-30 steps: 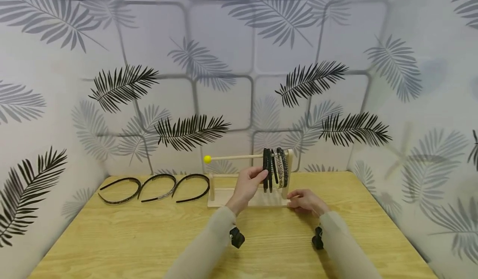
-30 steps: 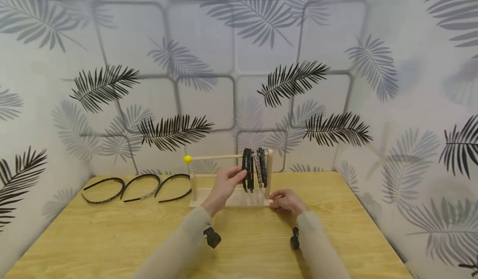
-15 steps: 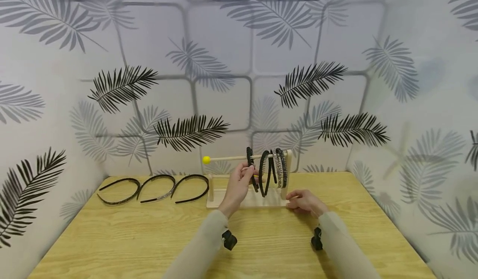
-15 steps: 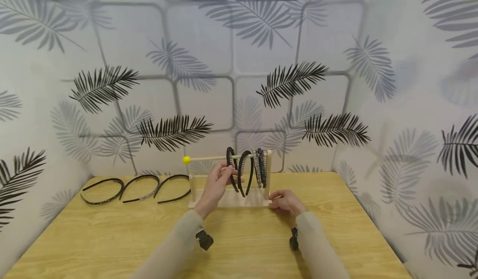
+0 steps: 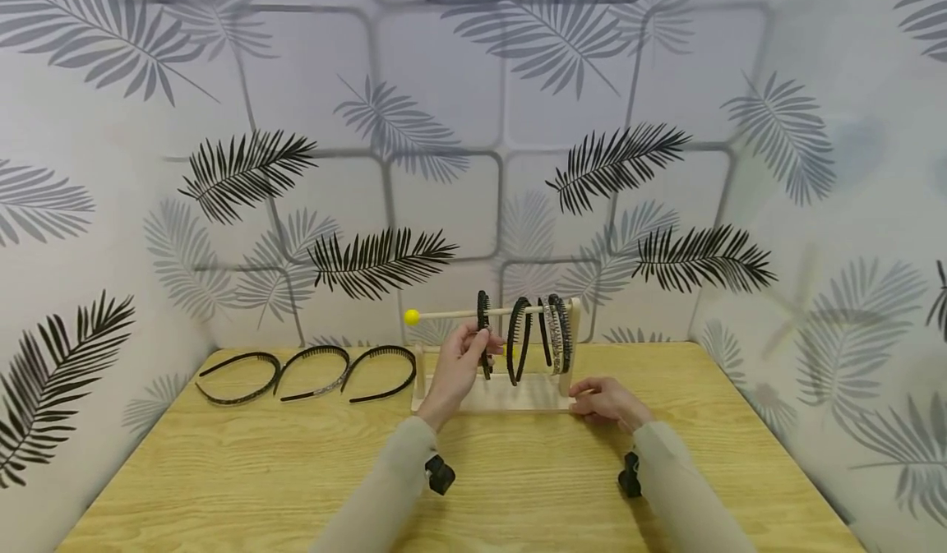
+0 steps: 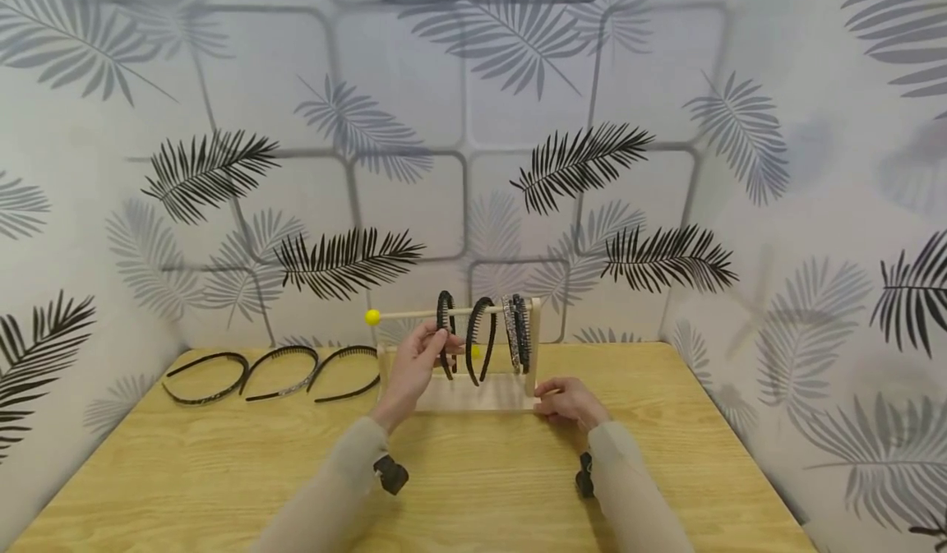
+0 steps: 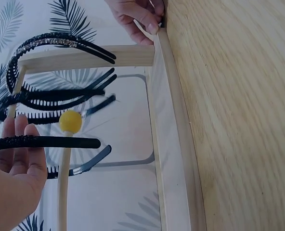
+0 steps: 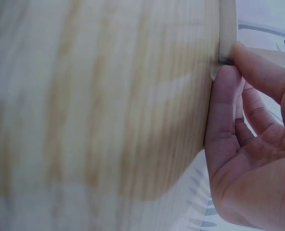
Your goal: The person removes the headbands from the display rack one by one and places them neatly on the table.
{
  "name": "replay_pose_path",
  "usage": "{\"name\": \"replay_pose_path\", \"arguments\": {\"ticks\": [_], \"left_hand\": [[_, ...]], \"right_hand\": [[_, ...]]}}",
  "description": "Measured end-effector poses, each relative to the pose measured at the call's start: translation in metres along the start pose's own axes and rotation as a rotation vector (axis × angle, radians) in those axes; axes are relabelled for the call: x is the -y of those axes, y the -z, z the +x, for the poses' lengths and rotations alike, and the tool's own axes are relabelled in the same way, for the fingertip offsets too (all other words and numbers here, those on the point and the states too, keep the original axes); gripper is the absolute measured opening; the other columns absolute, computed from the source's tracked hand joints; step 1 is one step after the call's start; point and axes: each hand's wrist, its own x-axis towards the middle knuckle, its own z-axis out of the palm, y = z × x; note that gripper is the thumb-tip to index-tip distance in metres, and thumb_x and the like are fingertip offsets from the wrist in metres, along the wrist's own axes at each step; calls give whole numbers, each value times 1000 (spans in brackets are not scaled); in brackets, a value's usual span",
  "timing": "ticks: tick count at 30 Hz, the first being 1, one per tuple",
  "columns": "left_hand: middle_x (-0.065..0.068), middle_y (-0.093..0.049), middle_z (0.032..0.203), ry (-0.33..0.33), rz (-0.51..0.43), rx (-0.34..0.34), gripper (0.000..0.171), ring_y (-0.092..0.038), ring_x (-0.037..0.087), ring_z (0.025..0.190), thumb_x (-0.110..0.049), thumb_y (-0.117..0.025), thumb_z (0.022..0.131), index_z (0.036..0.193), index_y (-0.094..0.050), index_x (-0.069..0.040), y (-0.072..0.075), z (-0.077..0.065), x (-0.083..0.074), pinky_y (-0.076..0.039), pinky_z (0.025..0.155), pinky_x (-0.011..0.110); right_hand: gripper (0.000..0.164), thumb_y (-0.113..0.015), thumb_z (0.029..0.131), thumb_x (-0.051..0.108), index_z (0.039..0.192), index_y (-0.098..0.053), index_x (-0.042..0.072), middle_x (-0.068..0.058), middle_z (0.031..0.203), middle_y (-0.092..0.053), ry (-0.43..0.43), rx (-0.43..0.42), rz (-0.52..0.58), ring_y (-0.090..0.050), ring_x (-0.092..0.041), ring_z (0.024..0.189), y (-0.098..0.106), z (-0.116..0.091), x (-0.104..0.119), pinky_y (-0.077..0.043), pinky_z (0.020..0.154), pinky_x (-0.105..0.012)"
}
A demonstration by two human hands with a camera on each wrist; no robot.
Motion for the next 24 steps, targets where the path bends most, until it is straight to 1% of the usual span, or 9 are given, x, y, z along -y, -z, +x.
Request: {"name": "replay_pose_path", "arguments": {"ticks": [2, 5, 9, 11, 15, 18, 21, 24], "left_hand": [[21, -67, 115, -7, -13, 4, 24, -66, 34, 104, -23, -46, 106, 118, -57, -5, 4, 0, 0, -50, 94, 54], [24, -67, 114, -16, -21, -5, 23, -67, 36, 101, -22, -45, 106, 119, -56, -6, 9, -1, -2, -52, 92, 48], [22, -69, 107, -24, -21, -19, 22, -69, 32, 91, -20, -44, 106, 119, -55, -5, 18, -3, -6, -55, 88, 40], [21, -68, 104, -31, -14, -19, 22, -69, 30, 90, -20, -44, 106, 118, -54, -5, 22, -4, -8, -55, 89, 39], [19, -65, 98, -42, -10, -22, 25, -64, 39, 95, -21, -42, 107, 122, -54, -6, 33, -4, -6, -54, 90, 41], [18, -61, 93, -37, -4, -35, 27, -58, 46, 95, -23, -41, 107, 125, -54, -8, 41, -6, -5, -54, 87, 41], [15, -58, 89, -24, 18, -59, 27, -56, 39, 87, -24, -41, 107, 125, -55, -10, 47, -8, -4, -52, 80, 36], [10, -57, 86, -20, 18, -79, 26, -54, 27, 80, -23, -41, 107, 124, -57, -11, 53, -9, -5, -50, 75, 32]], "right_hand": [[28, -67, 91, 4, 117, -61, -3, -9, 97, -67, 2, -1, -7, -65, -11, 78, 0, 1, -1, -55, 67, -26], [28, -67, 91, 4, 117, -62, -3, -8, 97, -67, -5, -10, -5, -65, -11, 78, 0, 1, -1, -55, 68, -27], [28, -67, 91, 4, 117, -61, -4, -10, 98, -68, 9, -6, -9, -65, -11, 79, 1, 0, 1, -56, 69, -27], [29, -67, 91, 4, 117, -60, -4, -11, 99, -68, 14, -6, -15, -65, -11, 79, 2, 0, 1, -56, 69, -27], [29, -67, 90, 4, 117, -60, -5, -10, 98, -68, 10, -8, -27, -65, -10, 78, 3, 0, 1, -55, 67, -27], [28, -68, 90, 4, 116, -61, -4, -9, 96, -68, -2, -9, -23, -64, -10, 76, 2, 1, 1, -54, 65, -26], [28, -69, 90, 4, 116, -62, -3, -9, 98, -68, -11, -9, -16, -64, -11, 76, 1, 1, 0, -54, 65, -25], [28, -68, 90, 4, 116, -62, -2, -10, 100, -68, -19, -15, -7, -65, -10, 77, 0, 2, 0, -54, 66, -26]]}}
